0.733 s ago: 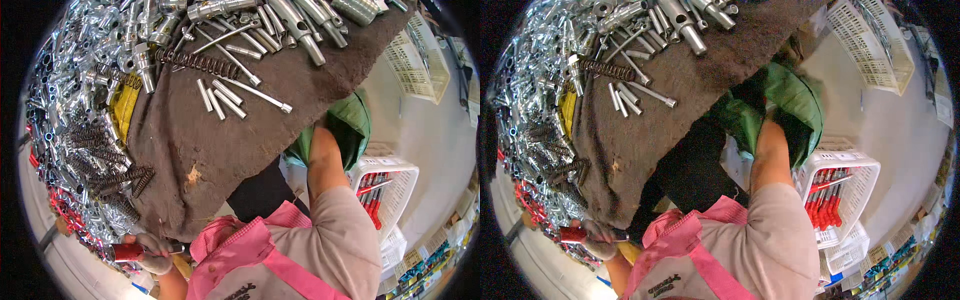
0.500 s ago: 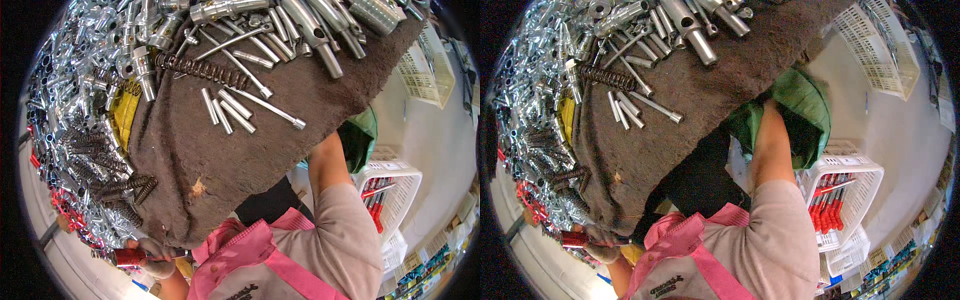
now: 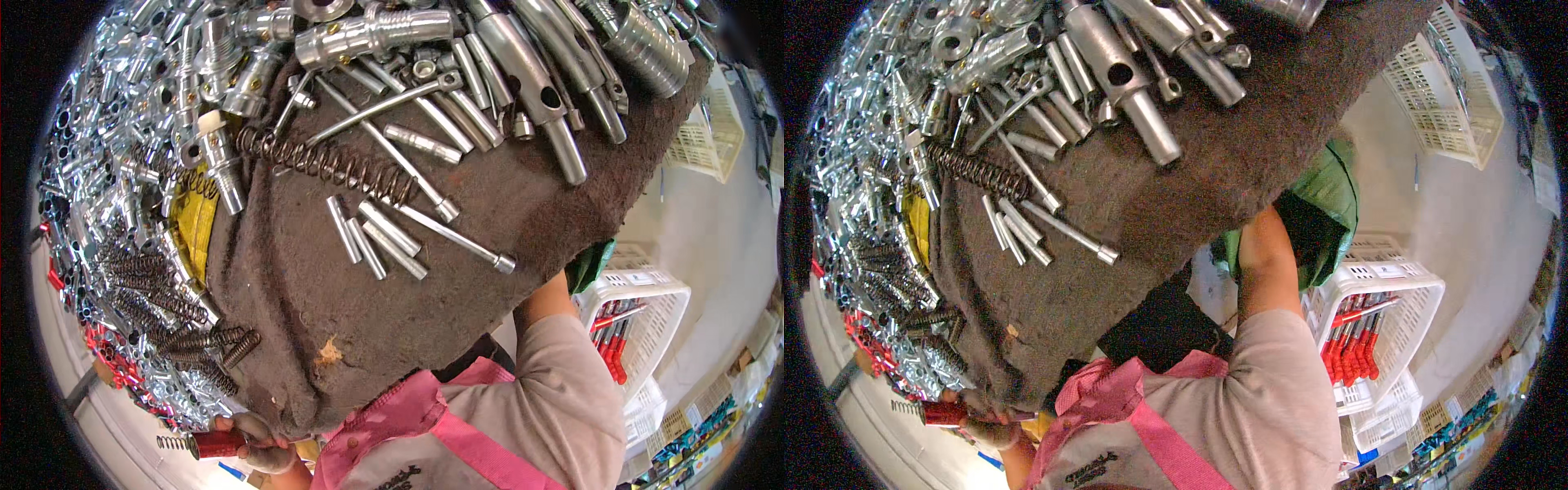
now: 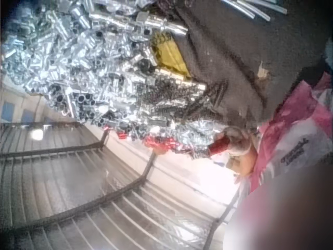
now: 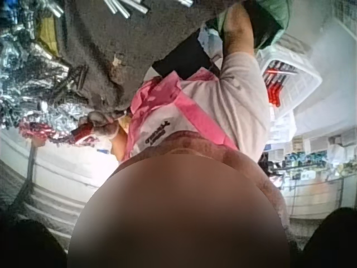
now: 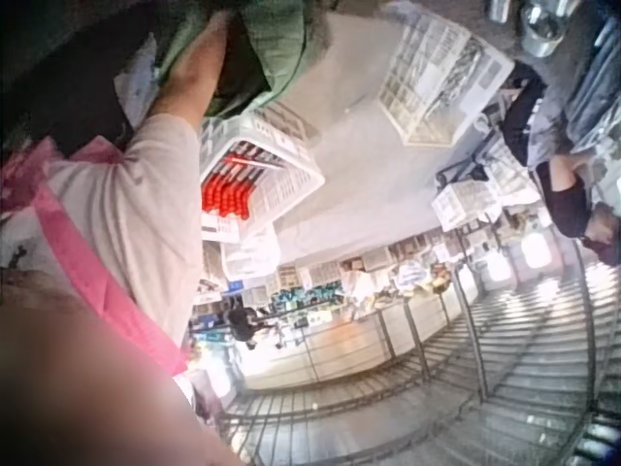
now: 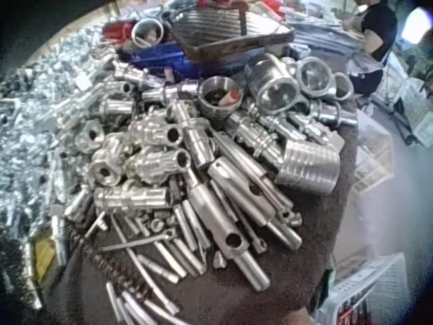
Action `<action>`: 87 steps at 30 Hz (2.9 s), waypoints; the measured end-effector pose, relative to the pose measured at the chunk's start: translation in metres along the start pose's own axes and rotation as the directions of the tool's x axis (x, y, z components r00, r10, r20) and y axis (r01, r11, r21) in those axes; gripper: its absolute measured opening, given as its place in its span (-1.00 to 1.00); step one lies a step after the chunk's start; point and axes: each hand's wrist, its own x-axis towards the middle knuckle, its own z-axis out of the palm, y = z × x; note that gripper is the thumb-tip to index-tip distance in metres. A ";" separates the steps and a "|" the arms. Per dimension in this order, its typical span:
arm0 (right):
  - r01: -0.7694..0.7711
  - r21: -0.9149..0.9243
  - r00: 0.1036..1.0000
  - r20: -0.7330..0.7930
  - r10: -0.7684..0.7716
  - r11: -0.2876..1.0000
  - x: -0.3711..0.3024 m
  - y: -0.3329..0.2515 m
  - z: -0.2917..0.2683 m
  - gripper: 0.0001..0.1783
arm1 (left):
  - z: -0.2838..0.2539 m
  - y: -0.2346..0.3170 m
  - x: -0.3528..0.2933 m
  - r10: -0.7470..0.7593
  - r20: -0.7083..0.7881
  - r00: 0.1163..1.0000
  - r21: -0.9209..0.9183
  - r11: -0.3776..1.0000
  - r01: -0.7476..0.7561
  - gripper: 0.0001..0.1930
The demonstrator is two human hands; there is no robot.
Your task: Assembling hardware components by inserting springs into metal tubes and fitting red sleeves on a workbench.
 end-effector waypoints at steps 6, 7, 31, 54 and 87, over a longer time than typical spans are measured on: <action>0.024 0.030 1.000 0.003 -0.024 0.999 -0.045 0.038 -0.022 -0.43 | 0.013 -0.003 0.010 0.099 0.150 0.984 0.048 0.993 -0.107 -0.41; 0.026 0.031 1.000 0.011 -0.026 0.999 -0.039 0.029 -0.015 -0.44 | 0.012 -0.004 0.007 0.126 0.172 0.977 0.007 0.992 -0.129 -0.40; 0.332 0.033 0.939 0.088 -0.333 0.943 -0.015 0.029 -0.109 -0.52 | -0.042 -0.020 -0.005 0.018 0.347 0.938 -0.571 0.797 0.196 -0.59; 0.958 -0.279 0.157 0.308 -0.938 0.069 -0.484 -0.227 -0.007 -0.38 | -0.009 0.020 -0.031 -0.155 0.212 0.965 -0.164 0.968 0.191 -0.80; 0.153 0.485 -0.520 0.781 0.347 -0.861 -0.559 -0.165 0.101 -0.70 | -0.106 -0.056 -0.122 -0.350 0.895 0.278 0.241 0.902 0.359 -0.61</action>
